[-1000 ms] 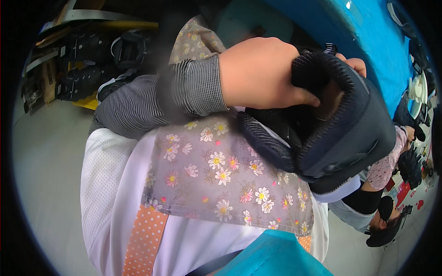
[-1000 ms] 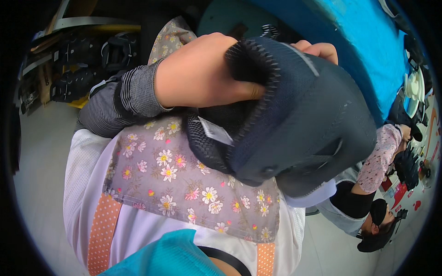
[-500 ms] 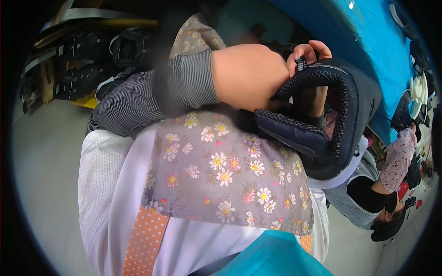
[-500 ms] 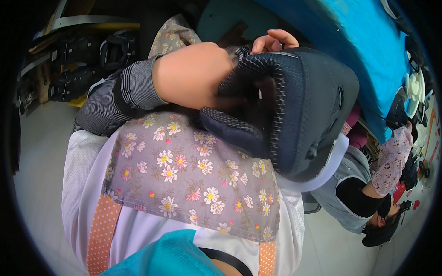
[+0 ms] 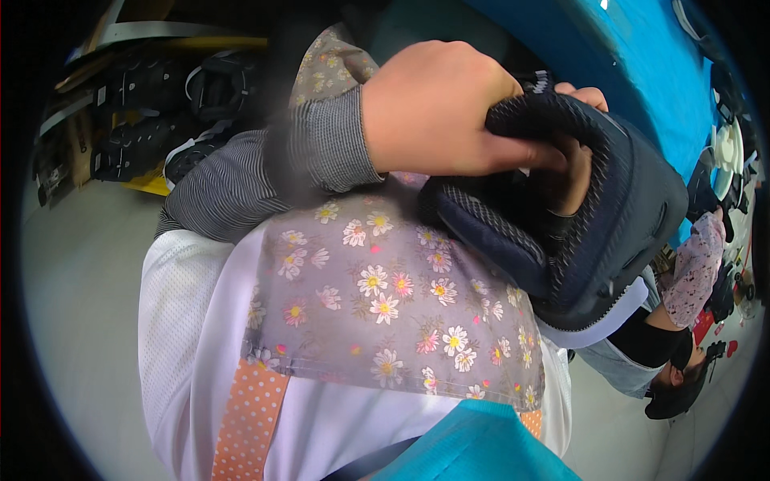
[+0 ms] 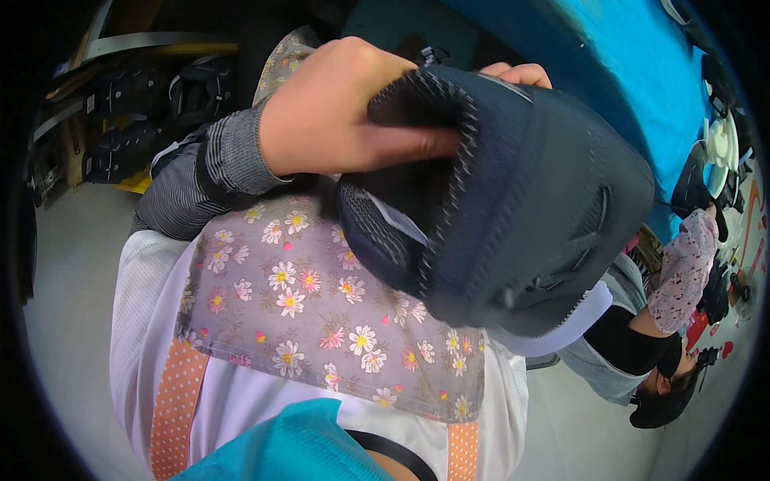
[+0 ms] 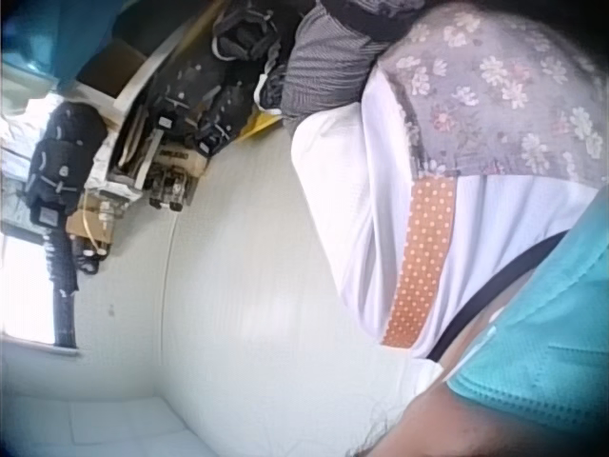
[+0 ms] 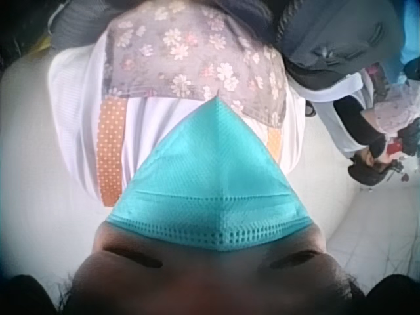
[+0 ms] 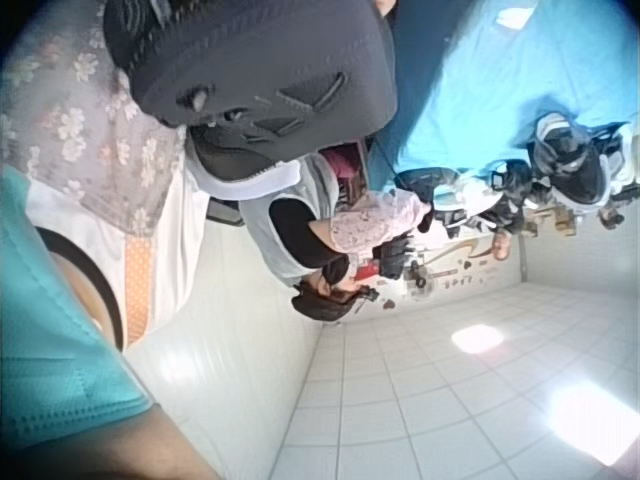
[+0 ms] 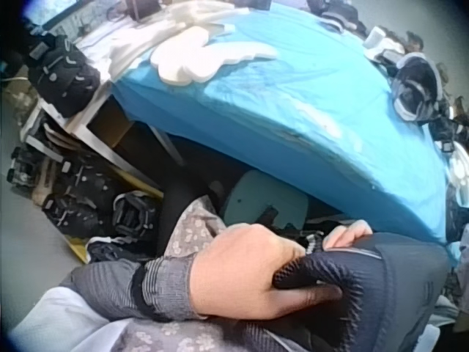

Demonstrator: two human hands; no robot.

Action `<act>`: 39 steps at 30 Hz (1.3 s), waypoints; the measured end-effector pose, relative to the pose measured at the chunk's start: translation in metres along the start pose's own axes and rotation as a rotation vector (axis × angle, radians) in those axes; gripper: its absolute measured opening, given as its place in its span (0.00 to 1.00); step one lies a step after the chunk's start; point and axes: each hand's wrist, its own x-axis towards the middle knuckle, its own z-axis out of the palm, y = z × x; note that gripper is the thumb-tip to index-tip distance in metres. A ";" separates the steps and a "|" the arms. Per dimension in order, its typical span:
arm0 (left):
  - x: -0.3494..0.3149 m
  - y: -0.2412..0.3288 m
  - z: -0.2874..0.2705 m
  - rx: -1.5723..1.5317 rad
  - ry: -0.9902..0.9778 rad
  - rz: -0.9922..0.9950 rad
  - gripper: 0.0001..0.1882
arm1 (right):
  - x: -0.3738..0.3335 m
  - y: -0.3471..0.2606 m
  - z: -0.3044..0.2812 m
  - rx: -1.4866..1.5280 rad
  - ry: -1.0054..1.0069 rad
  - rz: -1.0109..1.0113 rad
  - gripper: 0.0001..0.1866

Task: The person is manually assembling or inspecting shoe components, specifically fitting a foam lining into the heel area of a black shoe upper.

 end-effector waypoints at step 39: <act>0.010 -0.012 -0.006 0.436 -0.150 0.498 0.19 | 0.024 0.003 -0.018 0.674 -0.109 0.425 0.07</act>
